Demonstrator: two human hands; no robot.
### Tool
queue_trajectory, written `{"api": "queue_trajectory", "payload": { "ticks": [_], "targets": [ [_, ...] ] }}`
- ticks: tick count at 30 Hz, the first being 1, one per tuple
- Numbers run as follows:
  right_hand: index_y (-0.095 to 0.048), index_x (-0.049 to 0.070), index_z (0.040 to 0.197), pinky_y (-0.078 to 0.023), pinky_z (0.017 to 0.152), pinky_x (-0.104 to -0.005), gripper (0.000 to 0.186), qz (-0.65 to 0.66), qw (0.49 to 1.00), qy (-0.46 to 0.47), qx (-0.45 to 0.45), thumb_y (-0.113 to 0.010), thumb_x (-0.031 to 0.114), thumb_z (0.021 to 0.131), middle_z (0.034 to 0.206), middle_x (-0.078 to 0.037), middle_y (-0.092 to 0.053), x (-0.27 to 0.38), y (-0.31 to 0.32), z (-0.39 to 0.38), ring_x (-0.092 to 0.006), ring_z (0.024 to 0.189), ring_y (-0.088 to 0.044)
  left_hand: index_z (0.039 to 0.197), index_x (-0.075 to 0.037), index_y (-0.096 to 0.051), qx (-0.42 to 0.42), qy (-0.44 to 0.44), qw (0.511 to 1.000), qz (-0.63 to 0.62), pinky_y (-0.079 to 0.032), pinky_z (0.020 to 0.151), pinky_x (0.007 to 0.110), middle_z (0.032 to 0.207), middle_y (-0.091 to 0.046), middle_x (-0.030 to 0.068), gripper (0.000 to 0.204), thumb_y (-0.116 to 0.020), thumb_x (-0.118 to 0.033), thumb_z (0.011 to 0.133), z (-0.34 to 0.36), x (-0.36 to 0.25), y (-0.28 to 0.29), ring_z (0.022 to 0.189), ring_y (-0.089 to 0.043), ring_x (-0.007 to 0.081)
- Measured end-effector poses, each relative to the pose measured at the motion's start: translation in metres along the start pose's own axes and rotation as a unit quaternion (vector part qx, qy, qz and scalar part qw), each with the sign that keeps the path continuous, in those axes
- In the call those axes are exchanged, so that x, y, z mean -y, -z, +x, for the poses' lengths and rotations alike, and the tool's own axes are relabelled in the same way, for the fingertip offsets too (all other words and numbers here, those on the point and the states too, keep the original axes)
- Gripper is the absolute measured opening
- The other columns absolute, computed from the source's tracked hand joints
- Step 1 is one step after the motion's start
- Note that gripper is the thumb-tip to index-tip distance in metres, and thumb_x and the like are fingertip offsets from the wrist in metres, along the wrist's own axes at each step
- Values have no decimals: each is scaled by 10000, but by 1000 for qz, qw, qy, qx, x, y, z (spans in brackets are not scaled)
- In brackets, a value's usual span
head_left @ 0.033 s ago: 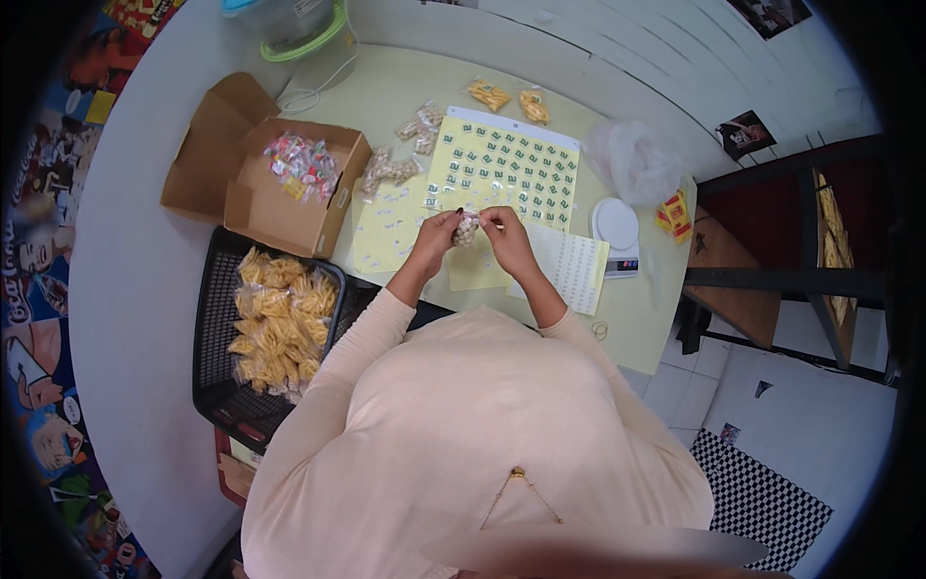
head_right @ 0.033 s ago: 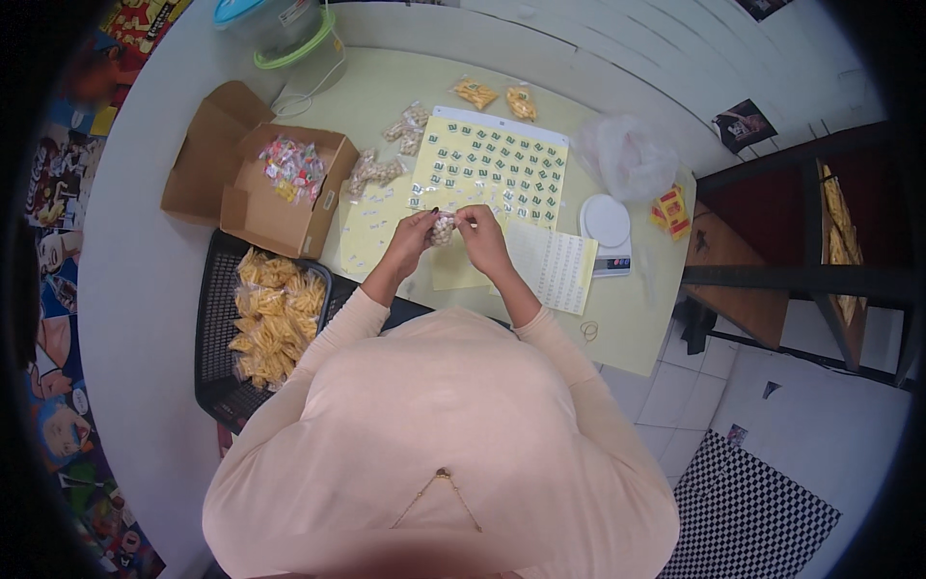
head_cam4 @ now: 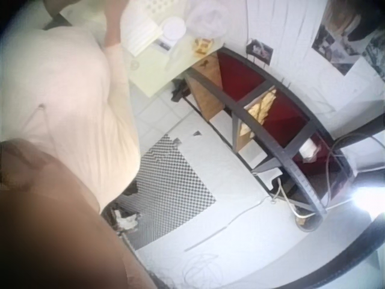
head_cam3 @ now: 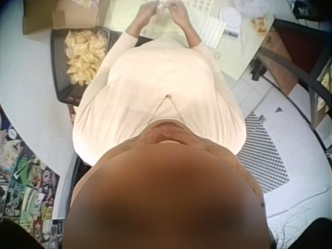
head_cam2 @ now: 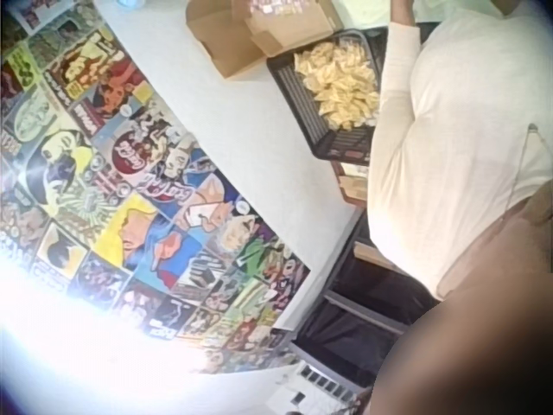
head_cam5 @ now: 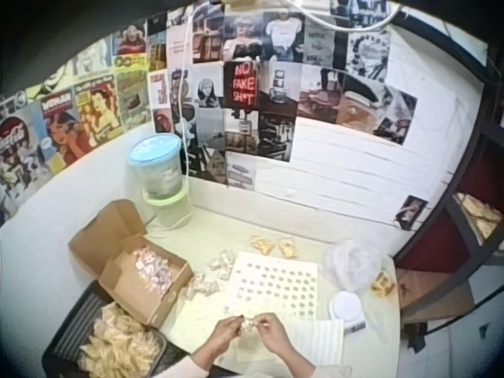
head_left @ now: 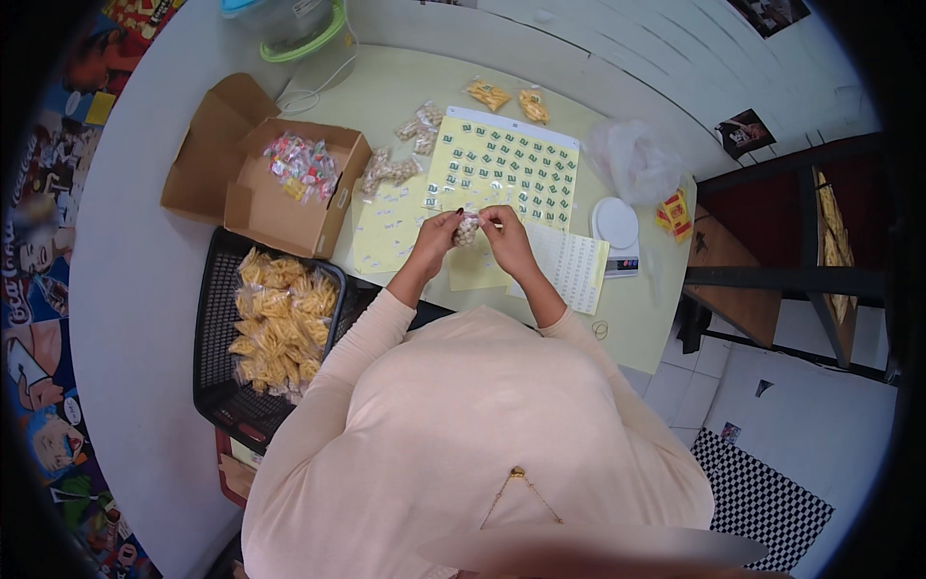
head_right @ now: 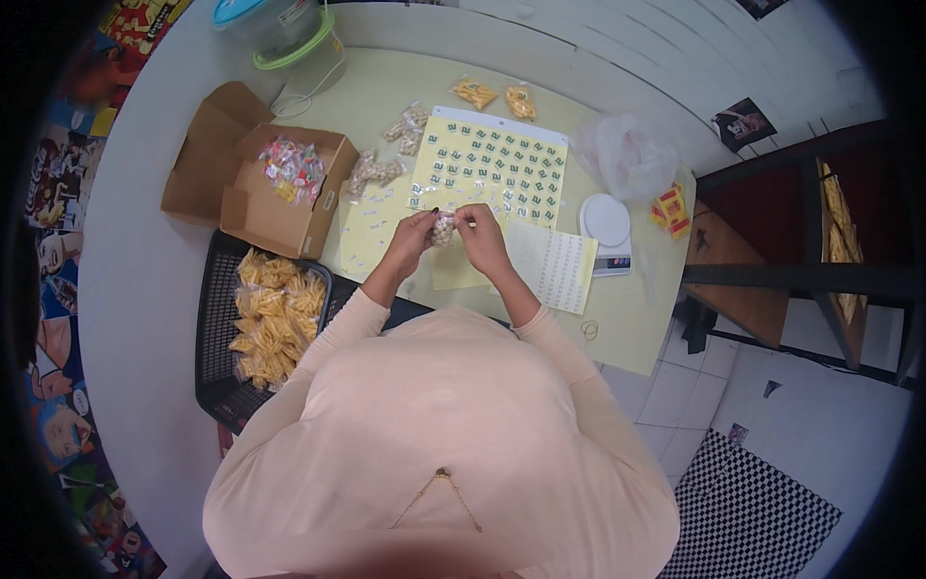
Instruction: The person stands at a counter and repeatedly picks up small snack packets from a black basket. They place each packet onto a yellow sheet of paper with a grid of stickers, then transfer the packet to a cardboard box. The process is repeated for multiple snack items.
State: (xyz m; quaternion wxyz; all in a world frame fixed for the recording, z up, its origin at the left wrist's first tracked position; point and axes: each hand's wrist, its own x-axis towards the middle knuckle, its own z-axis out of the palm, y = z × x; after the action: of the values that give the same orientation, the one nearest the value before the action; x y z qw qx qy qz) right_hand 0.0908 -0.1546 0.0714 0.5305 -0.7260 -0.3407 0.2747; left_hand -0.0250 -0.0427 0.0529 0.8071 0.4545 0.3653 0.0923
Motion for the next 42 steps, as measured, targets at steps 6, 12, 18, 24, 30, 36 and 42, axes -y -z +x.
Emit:
{"api": "queue_trajectory", "payload": {
  "ticks": [6, 12, 18, 24, 30, 36, 42],
  "targets": [
    [-566, 5, 939, -473, 715, -290, 127, -27, 999, 23, -11, -590, 105, 866, 974, -99, -560, 4, -1, -1, -187, 845, -589, 964, -53, -617, 3, 0, 1000, -6, -451, 723, 244, 851, -612, -18, 231, -506, -254, 941, -8, -2, -6, 757, -555, 69],
    [-568, -1, 926, -475, 697, -285, 127, -45, 999, 18, -22, -594, 106, 862, 963, -107, -563, 6, -4, -3, -190, 804, -598, 989, -36, -618, 2, -9, 1000, -24, -465, 759, 252, 889, -619, 1, 242, -502, -243, 944, -13, -2, -7, 796, -573, 82],
    [-572, -10, 923, -479, 690, -283, 135, -44, 998, 22, -33, -603, 104, 857, 962, -110, -566, 3, -6, -5, -190, 798, -604, 994, -24, -620, 3, -26, 999, -31, -475, 765, 258, 905, -626, 15, 252, -495, -237, 948, -17, -2, -10, 807, -587, 93],
    [-559, 0, 895, -505, 694, -320, 142, -44, 998, 20, -39, -633, 99, 824, 935, -129, -553, 2, -7, -5, -232, 809, -614, 1021, -21, -626, 2, -30, 999, -22, -479, 762, 262, 916, -631, 20, 255, -495, -227, 946, -16, 2, -10, 809, -588, 94],
    [-582, -17, 894, -495, 664, -268, 151, -42, 998, 16, -45, -660, 76, 803, 938, -97, -579, -11, -8, -5, -169, 769, -611, 1033, -15, -627, -8, -67, 998, 17, -475, 714, 239, 914, -631, 30, 206, -566, -165, 907, -19, 7, -14, 778, -580, 91],
    [-594, -5, 887, -482, 666, -297, 194, -7, 996, -86, -36, -683, 129, 778, 873, -97, -602, -14, -11, -10, -173, 734, -604, 1033, -9, -624, -26, -52, 998, 28, -471, 667, 227, 883, -627, 29, 203, -610, -145, 883, -20, 21, -8, 757, -574, 85],
    [-620, -13, 882, -468, 656, -289, 221, 9, 996, -82, 30, -655, 194, 812, 782, -98, -650, -35, -15, -12, -163, 713, -604, 993, -11, -608, -74, -54, 996, -6, -483, 665, 230, 875, -617, 31, 146, -600, -103, 880, -20, 33, -2, 775, -589, 98]
  ]
}}
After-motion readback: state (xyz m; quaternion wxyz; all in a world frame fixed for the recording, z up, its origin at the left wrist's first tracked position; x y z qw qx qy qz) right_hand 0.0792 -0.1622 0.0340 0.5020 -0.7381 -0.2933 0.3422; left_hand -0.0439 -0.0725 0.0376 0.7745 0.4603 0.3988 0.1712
